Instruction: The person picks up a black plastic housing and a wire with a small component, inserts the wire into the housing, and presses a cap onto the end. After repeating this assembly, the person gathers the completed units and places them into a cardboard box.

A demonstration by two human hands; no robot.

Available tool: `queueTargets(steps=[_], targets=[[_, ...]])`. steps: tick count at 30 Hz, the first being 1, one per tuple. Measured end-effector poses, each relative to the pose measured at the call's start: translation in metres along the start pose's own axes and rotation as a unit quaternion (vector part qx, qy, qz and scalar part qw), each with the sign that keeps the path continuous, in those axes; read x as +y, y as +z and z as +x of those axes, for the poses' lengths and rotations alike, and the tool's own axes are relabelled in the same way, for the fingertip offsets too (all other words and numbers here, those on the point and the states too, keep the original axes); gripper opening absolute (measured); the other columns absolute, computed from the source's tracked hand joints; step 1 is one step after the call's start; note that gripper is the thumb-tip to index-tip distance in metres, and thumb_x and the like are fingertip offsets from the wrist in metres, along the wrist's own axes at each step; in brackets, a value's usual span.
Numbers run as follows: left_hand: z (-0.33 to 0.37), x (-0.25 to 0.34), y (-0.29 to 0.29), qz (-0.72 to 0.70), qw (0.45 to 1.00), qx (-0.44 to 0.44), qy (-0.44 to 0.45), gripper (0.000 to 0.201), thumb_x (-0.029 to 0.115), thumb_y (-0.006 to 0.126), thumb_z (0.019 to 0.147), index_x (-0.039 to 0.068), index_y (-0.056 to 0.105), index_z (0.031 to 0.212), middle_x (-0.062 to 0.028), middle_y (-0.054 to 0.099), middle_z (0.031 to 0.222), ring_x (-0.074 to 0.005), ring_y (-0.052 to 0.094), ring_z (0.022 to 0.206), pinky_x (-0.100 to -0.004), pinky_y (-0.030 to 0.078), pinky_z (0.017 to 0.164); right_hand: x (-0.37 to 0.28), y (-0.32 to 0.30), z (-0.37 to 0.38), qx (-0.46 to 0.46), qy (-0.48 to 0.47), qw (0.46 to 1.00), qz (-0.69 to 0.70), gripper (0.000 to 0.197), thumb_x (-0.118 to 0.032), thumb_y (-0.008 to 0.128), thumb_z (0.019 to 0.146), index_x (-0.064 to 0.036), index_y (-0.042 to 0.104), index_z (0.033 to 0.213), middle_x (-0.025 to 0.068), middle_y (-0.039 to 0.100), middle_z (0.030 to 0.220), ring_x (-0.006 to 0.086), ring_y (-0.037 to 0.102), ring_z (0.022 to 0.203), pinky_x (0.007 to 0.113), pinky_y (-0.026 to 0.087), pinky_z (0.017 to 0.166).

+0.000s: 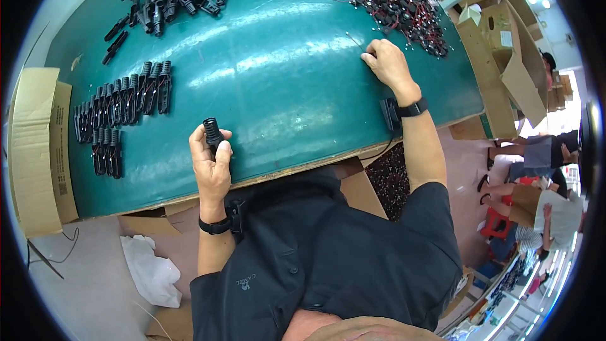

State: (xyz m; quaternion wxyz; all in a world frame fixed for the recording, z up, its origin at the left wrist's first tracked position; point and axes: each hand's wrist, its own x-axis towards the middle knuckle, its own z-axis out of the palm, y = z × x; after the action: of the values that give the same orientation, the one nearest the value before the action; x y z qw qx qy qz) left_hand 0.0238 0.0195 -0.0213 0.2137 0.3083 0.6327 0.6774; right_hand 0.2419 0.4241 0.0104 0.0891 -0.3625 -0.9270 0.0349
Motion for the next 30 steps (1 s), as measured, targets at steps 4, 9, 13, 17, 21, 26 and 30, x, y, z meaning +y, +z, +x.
queueTargets(steps=[4,9,13,17,21,26,30], targets=[[-0.001,0.002,-0.001,-0.004,1.0,-0.002,0.005,0.051,0.01,0.064,0.102,0.003,0.043,0.147,-0.0091,0.066,0.118,-0.0087,0.058,0.086,-0.0252,0.051,0.076,-0.019,-0.006,-0.009,-0.006,0.032,0.981,0.189,0.019,-0.015,0.074,0.096,-0.0014,0.072,0.109,0.0092,0.07,0.102,0.0167,0.071,0.093,0.031,0.057,0.08],[-0.004,-0.001,-0.003,-0.036,0.999,0.0,0.009,0.053,0.008,0.066,0.101,0.004,0.045,0.149,-0.0089,0.067,0.12,-0.0106,0.061,0.094,-0.0268,0.053,0.084,-0.077,-0.008,-0.028,-0.054,0.031,0.821,0.568,0.013,-0.005,0.07,0.099,0.0026,0.072,0.11,0.0052,0.069,0.105,0.0133,0.071,0.098,0.027,0.059,0.082],[-0.004,-0.006,0.0,0.011,1.0,0.004,0.025,0.054,0.006,0.069,0.099,0.004,0.049,0.148,-0.0084,0.067,0.121,-0.0135,0.064,0.101,-0.0295,0.054,0.092,-0.107,0.006,-0.04,-0.063,-0.034,0.8,0.596,0.018,0.001,0.07,0.098,0.0048,0.071,0.116,0.0058,0.068,0.111,0.0155,0.071,0.097,0.027,0.06,0.084],[-0.003,-0.003,0.001,0.072,0.996,-0.031,0.048,0.053,0.005,0.066,0.1,0.003,0.047,0.15,-0.009,0.065,0.124,-0.0111,0.061,0.097,-0.0268,0.052,0.088,-0.136,0.005,-0.051,-0.038,-0.051,0.786,0.615,0.024,0.003,0.073,0.095,0.0039,0.071,0.119,0.0074,0.067,0.116,0.0145,0.07,0.097,0.026,0.06,0.084],[-0.005,0.0,0.002,0.107,0.992,-0.029,0.066,0.053,0.005,0.069,0.099,0.003,0.049,0.147,-0.0077,0.065,0.123,-0.0109,0.061,0.102,-0.0266,0.051,0.091,-0.15,-0.002,-0.057,0.016,-0.104,0.852,0.512,0.028,0.005,0.076,0.092,0.0037,0.071,0.119,0.0102,0.067,0.119,0.0155,0.07,0.098,0.027,0.06,0.086],[-0.01,0.005,0.005,0.13,0.991,-0.012,0.019,0.051,0.004,0.078,0.09,0.003,0.058,0.137,-0.009,0.069,0.115,-0.0144,0.065,0.099,-0.0291,0.053,0.087,-0.165,0.001,-0.062,0.091,-0.148,0.823,0.541,0.031,0.006,0.079,0.089,0.0033,0.071,0.119,0.0117,0.067,0.118,0.0164,0.071,0.097,0.029,0.061,0.084],[-0.008,0.002,0.007,0.146,0.989,-0.012,0.037,0.049,0.003,0.08,0.086,0.003,0.062,0.131,-0.0105,0.069,0.113,-0.017,0.066,0.096,-0.0307,0.054,0.083,-0.173,-0.011,-0.063,0.144,-0.191,0.821,0.519,0.033,0.007,0.081,0.086,0.0026,0.071,0.117,0.0132,0.068,0.116,0.0175,0.071,0.095,0.03,0.061,0.081]])
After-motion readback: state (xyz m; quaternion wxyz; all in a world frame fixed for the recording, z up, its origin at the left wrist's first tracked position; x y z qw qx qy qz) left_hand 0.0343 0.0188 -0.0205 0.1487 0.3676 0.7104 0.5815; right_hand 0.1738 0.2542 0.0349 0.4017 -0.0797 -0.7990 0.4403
